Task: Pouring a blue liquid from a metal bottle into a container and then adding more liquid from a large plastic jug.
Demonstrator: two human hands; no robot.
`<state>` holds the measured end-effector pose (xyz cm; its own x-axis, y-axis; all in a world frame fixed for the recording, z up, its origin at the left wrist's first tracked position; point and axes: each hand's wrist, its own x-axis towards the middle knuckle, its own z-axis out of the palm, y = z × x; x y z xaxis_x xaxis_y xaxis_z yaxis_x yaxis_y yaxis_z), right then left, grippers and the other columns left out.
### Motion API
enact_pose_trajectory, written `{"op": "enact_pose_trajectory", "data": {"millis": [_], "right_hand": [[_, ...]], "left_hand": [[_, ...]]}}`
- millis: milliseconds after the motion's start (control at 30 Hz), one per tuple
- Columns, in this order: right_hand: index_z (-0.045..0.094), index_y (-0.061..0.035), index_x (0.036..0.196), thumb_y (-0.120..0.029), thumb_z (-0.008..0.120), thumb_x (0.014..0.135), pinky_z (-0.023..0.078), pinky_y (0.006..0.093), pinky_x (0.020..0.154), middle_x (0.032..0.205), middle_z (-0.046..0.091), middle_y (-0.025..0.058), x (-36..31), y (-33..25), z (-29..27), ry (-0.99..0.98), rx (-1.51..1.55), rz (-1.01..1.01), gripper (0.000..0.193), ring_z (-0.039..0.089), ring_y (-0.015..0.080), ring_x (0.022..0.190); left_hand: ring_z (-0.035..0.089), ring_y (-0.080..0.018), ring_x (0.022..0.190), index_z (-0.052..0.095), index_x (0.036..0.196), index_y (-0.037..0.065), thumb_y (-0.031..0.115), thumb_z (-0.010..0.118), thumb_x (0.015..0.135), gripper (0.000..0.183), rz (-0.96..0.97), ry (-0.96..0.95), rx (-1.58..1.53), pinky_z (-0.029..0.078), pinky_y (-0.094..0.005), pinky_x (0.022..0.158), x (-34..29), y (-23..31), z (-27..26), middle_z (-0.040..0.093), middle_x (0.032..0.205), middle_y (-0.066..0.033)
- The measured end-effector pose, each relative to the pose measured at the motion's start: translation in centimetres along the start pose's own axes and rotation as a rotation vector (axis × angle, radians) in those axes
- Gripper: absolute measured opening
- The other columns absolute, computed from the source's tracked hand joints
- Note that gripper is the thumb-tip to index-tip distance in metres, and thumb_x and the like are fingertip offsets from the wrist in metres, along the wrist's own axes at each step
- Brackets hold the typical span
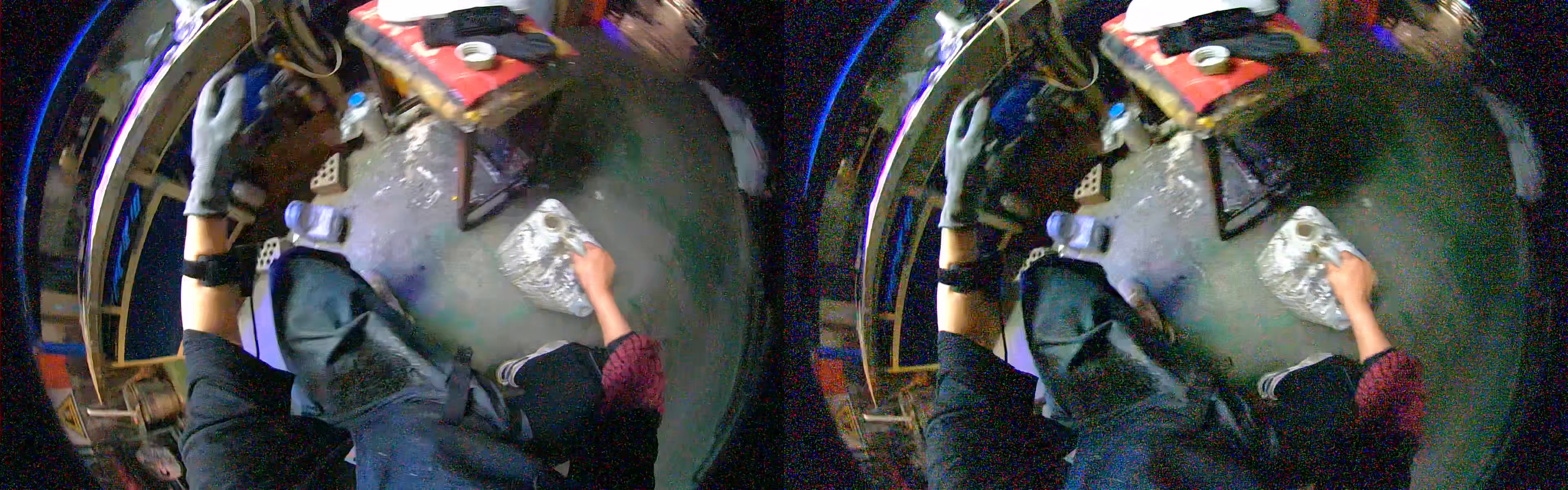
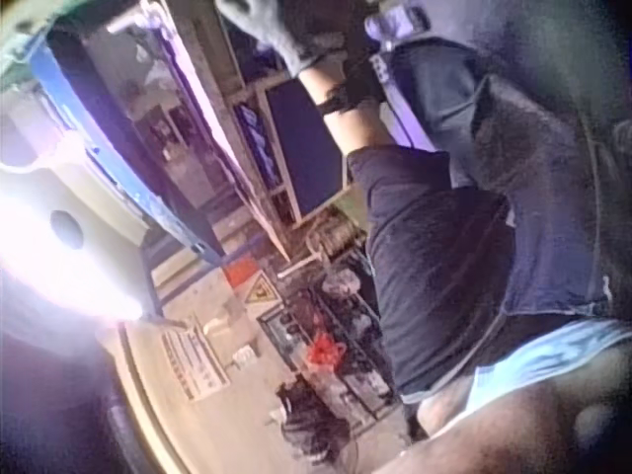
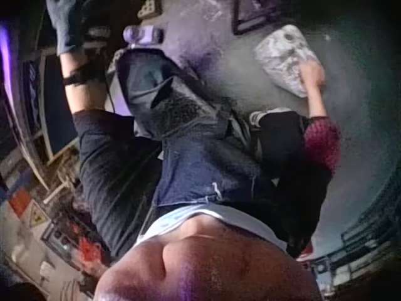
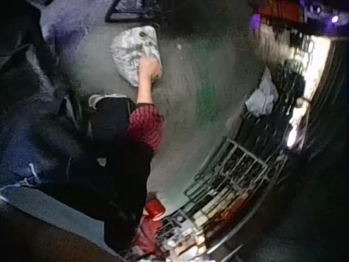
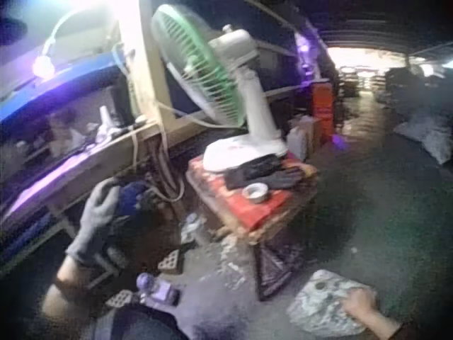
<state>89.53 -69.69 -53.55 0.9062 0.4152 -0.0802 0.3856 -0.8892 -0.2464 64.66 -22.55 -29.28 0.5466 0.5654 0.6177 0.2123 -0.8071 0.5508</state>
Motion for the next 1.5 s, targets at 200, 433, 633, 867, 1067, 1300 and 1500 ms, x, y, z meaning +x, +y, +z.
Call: {"op": "enact_pose_trajectory", "data": {"millis": [200,433,633,867,1067,1300,1500], "right_hand": [[0.065,-0.0036,0.094,-0.029,0.064,0.07,0.047,0.0458,0.073,0.085,0.064,0.0213,0.0,-1.4,3.1,0.058,-0.096,-0.014,0.035,0.061,0.039,0.082],[0.066,-0.0064,0.092,-0.029,0.064,0.071,0.047,0.0468,0.069,0.083,0.064,0.021,0.5,-3.4,6.3,-0.029,-0.112,0.099,0.031,0.061,0.0403,0.077],[0.065,0.0028,0.086,-0.024,0.063,0.071,0.046,0.0428,0.067,0.074,0.062,0.0247,3.0,-4.9,10.1,0.005,-0.14,0.011,0.03,0.061,0.0397,0.073],[0.066,-0.0059,0.099,-0.034,0.063,0.074,0.048,0.0463,0.073,0.087,0.063,0.024,3.5,-2.6,9.8,-0.026,-0.212,0.104,0.038,0.06,0.0405,0.083],[0.067,-0.0046,0.094,-0.029,0.062,0.071,0.047,0.0445,0.069,0.078,0.062,0.0247,3.0,-2.4,8.1,0.041,-0.166,-0.006,0.034,0.061,0.0408,0.076],[0.061,-0.0002,0.094,-0.028,0.064,0.072,0.047,0.0428,0.071,0.084,0.063,0.0235,0.9,0.6,2.9,-0.155,0.052,-0.095,0.036,0.061,0.0394,0.081],[0.045,-0.0047,0.12,-0.026,0.064,0.077,0.043,0.0458,0.085,0.11,0.058,0.0223,-3.4,6.5,3.5,0.016,-0.016,-0.188,0.052,0.055,0.0387,0.103]], "left_hand": [[0.054,-0.0142,0.077,0.052,0.111,-0.005,0.023,0.058,0.08,0.042,-0.725,-0.278,0.171,0.045,-0.0267,0.07,-16.6,-24.4,-5.8,0.059,0.094,-0.0083],[0.053,-0.0172,0.078,0.045,0.114,-0.003,0.014,0.071,0.071,0.053,-1.024,-0.118,-0.234,0.046,-0.0287,0.07,-29.9,-39.0,6.5,0.056,0.091,-0.0082],[0.057,-0.0199,0.095,0.049,0.118,-0.002,0.007,0.065,0.078,0.044,-0.93,-0.1,-0.648,0.046,-0.0305,0.084,-31.6,-47.9,10.5,0.059,0.108,-0.0115],[0.057,-0.0149,0.084,0.061,0.104,-0.001,0.021,0.066,0.08,0.033,-0.788,-0.123,-0.193,0.045,-0.029,0.078,-28.3,-44.7,13.3,0.063,0.096,-0.0064],[0.056,-0.0137,0.092,0.059,0.109,-0.002,0.018,0.062,0.083,0.033,-0.694,-0.181,-0.238,0.042,-0.0266,0.085,-20.9,-35.9,5.3,0.062,0.107,-0.0071],[0.057,-0.0174,0.096,0.057,0.112,-0.003,0.015,0.051,0.086,0.032,0.033,-0.445,0.126,0.043,-0.0269,0.086,-11.3,-8.9,-6.2,0.061,0.106,-0.0105],[0.059,-0.0184,0.084,0.062,0.103,-0.003,0.015,0.062,0.08,0.029,0.037,-0.559,0.142,0.048,-0.0301,0.076,-11.8,-1.7,-3.1,0.064,0.092,-0.0076]]}}
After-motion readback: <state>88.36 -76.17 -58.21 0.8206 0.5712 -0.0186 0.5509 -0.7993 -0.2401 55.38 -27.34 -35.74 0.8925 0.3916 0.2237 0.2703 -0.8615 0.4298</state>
